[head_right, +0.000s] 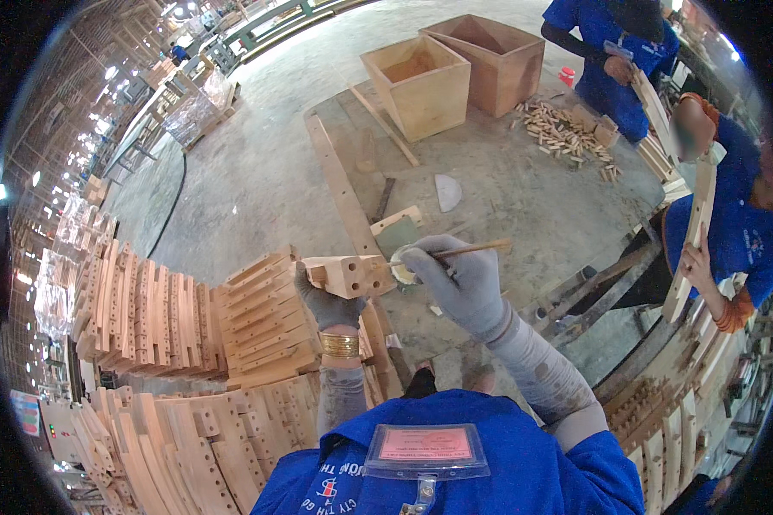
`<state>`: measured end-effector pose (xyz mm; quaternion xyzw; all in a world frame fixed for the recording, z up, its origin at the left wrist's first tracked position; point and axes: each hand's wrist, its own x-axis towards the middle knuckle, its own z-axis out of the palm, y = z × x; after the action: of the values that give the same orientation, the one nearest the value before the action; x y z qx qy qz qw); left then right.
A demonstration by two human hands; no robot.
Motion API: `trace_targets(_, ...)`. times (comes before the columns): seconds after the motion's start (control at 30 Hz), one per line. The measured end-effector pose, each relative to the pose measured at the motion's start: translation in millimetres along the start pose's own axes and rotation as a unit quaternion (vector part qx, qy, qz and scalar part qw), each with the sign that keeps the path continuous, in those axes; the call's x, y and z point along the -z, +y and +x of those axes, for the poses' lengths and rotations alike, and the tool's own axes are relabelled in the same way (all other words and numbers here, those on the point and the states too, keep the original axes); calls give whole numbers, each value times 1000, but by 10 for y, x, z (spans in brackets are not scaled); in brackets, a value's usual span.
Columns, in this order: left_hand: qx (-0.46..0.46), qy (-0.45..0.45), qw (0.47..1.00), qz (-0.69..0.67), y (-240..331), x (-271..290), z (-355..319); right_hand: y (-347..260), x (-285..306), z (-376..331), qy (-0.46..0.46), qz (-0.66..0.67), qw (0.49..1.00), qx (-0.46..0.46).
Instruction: The person applies a yellowish liquid to the pre-drilled holes of small wooden blocks using a thin stick. They pick up blocks from a stack, dip the stick into a container, and carefully fill the holes before placing the blocks onto a workbench. Other workers are visible in the background handling similar wooden pieces.
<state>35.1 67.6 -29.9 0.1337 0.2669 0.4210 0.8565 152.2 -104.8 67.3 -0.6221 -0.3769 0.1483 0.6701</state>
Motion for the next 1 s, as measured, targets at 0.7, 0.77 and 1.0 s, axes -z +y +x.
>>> trace_targets(0.7,26,-6,999,-24,-75,-143,1,-67,-26,90,-39,1,995,94)
trace_targets(0.77,34,-16,999,-12,-76,-91,25,-80,-23,106,-51,-45,987,143)
trace_targets(1.0,-47,4,997,67,-176,-227,119,-89,127,82,-13,-53,985,162)
